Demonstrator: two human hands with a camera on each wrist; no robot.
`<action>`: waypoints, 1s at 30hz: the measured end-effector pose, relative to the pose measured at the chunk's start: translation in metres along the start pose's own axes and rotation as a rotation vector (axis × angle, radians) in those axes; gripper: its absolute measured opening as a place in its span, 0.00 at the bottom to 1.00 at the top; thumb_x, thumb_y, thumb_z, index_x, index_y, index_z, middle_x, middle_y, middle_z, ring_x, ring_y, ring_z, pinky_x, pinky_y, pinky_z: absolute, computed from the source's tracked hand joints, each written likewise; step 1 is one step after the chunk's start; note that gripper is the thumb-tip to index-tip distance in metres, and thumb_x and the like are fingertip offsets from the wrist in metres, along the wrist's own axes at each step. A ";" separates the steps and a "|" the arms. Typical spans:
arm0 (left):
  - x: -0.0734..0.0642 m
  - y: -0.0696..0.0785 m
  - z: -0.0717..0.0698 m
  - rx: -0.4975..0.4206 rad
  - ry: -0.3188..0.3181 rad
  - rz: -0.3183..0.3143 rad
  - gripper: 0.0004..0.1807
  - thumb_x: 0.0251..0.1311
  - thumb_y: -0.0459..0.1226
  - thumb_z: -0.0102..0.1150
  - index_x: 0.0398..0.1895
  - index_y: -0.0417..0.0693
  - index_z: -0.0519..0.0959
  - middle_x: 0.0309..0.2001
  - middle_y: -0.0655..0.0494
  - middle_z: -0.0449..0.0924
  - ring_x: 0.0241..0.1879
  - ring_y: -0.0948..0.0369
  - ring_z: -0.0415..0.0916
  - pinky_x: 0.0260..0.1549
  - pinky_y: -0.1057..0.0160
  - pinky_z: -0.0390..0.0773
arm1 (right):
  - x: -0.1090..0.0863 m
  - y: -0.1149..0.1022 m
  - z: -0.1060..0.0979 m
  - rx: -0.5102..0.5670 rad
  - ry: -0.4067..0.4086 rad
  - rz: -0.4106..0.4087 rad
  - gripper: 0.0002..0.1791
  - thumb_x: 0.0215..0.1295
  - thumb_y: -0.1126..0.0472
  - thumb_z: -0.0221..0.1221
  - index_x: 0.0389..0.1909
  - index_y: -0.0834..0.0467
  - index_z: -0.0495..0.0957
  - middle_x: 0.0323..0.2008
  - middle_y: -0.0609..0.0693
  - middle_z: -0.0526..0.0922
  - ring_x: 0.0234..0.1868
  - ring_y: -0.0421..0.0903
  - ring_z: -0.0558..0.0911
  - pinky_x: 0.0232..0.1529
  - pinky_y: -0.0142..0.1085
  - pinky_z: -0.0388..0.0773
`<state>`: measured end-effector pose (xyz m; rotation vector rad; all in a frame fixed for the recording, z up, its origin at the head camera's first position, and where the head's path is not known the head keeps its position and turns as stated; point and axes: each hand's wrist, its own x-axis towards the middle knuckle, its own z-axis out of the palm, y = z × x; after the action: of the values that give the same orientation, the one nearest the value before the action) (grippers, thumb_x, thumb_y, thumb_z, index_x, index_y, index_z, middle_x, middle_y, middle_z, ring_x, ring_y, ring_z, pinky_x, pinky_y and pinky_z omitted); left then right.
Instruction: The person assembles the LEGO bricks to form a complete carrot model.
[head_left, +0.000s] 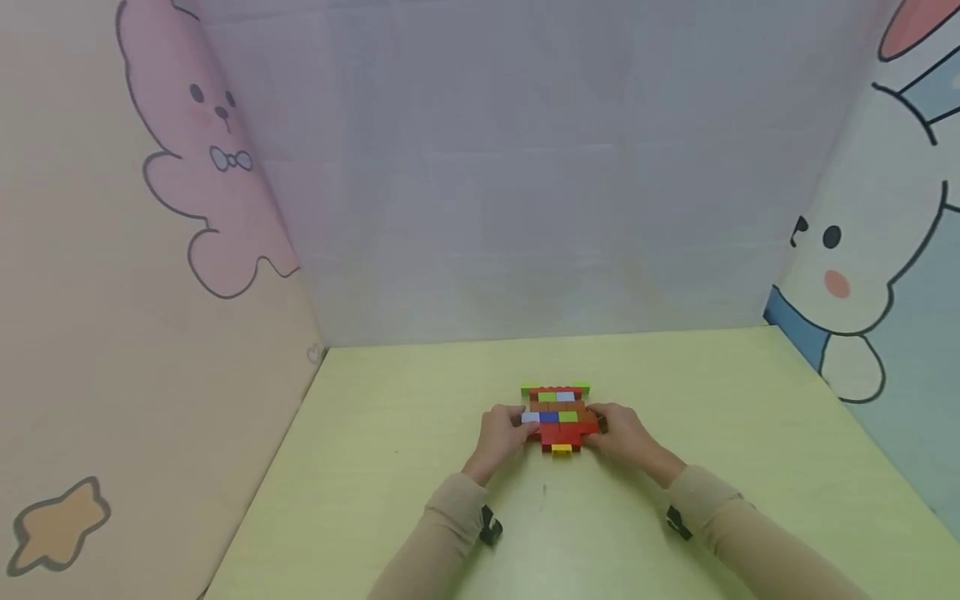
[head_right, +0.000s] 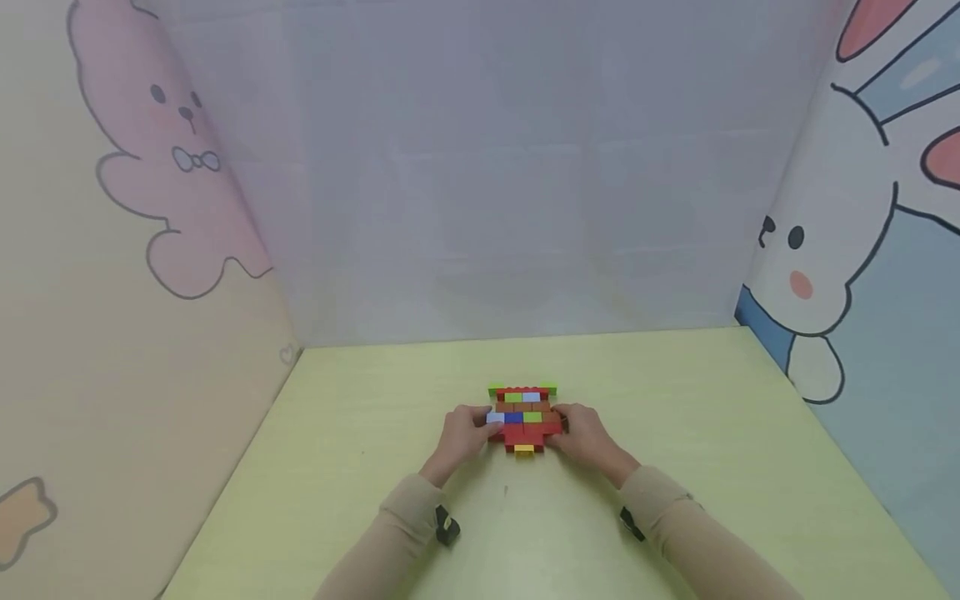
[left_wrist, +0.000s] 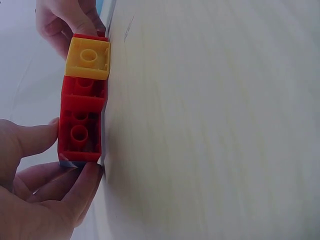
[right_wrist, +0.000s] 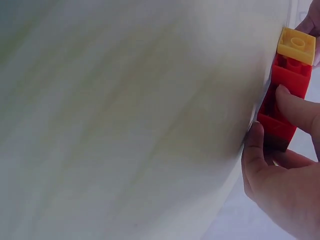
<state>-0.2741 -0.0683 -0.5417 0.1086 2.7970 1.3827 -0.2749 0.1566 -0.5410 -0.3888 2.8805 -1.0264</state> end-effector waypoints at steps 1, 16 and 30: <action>0.000 0.000 0.000 -0.001 -0.002 0.000 0.23 0.58 0.40 0.66 0.54 0.38 0.79 0.47 0.48 0.81 0.34 0.61 0.73 0.27 0.66 0.74 | 0.000 -0.001 0.000 0.003 0.003 0.003 0.30 0.55 0.62 0.69 0.58 0.70 0.72 0.50 0.61 0.78 0.49 0.55 0.75 0.51 0.51 0.72; 0.000 -0.001 0.002 -0.007 -0.013 0.010 0.12 0.59 0.38 0.64 0.42 0.40 0.84 0.28 0.57 0.79 0.22 0.63 0.69 0.18 0.68 0.67 | 0.002 -0.005 0.005 0.008 0.036 0.084 0.29 0.50 0.59 0.72 0.53 0.66 0.78 0.45 0.56 0.82 0.42 0.49 0.76 0.46 0.47 0.75; 0.003 -0.008 -0.007 0.018 0.025 -0.011 0.22 0.62 0.44 0.61 0.49 0.33 0.80 0.43 0.43 0.82 0.36 0.57 0.77 0.32 0.60 0.77 | 0.001 -0.002 -0.015 0.000 -0.099 0.109 0.37 0.47 0.63 0.73 0.57 0.74 0.71 0.44 0.59 0.80 0.43 0.52 0.77 0.45 0.46 0.76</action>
<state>-0.2784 -0.0784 -0.5433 0.0762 2.8268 1.3659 -0.2776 0.1639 -0.5279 -0.2707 2.7799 -0.9614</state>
